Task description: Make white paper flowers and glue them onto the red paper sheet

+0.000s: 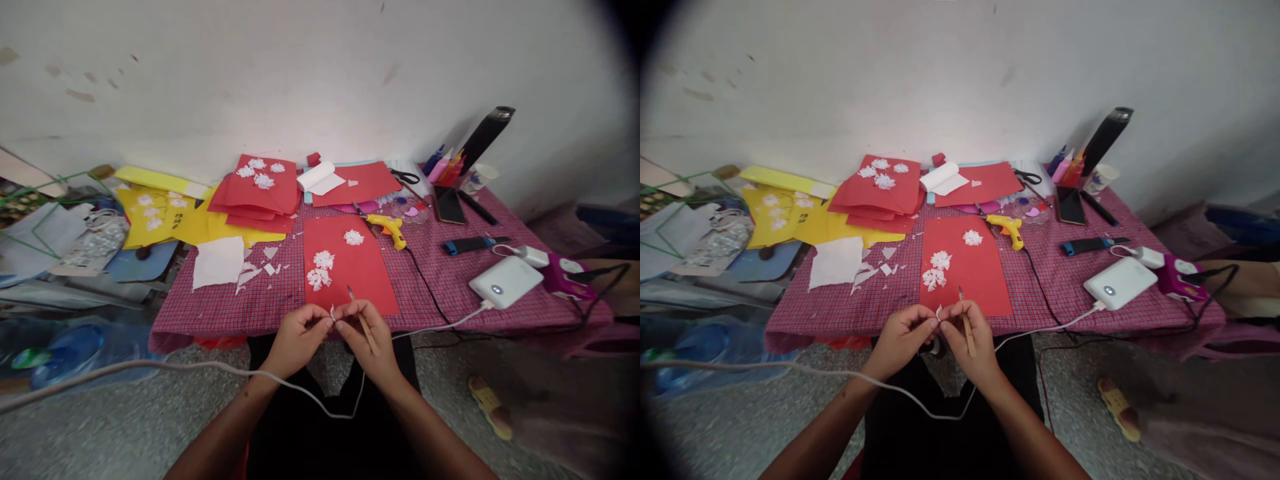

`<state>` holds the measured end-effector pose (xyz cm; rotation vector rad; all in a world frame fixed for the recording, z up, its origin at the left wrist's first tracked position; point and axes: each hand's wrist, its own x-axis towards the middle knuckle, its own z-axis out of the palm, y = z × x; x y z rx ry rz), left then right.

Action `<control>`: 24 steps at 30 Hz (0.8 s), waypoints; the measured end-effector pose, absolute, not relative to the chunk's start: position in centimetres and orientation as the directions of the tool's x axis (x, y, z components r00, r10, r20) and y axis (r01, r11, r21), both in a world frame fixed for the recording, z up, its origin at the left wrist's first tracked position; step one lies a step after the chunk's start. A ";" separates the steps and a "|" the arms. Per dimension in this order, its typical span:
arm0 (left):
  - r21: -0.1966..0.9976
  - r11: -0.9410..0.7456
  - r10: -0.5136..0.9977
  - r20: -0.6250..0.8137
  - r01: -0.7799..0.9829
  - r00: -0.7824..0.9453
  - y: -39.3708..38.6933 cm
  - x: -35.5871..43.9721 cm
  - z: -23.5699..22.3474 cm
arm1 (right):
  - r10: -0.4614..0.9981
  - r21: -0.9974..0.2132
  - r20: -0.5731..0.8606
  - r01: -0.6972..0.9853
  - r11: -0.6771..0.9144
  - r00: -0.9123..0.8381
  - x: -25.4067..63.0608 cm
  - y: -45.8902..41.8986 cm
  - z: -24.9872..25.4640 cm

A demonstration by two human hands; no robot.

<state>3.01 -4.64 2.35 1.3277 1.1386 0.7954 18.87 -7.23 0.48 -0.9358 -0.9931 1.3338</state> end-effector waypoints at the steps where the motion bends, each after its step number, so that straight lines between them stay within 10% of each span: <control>1: 0.979 0.128 0.939 -0.172 0.160 0.299 -4.6 3.0 2.4 | 0.999 -0.949 0.040 -0.314 0.035 -0.008 18.8 -7.2 0.5; 24: 0.977 0.127 0.935 -0.176 0.174 0.307 -4.7 3.1 2.5 | 1.000 -0.956 -0.001 -0.292 -0.001 0.002 18.9 -7.0 0.3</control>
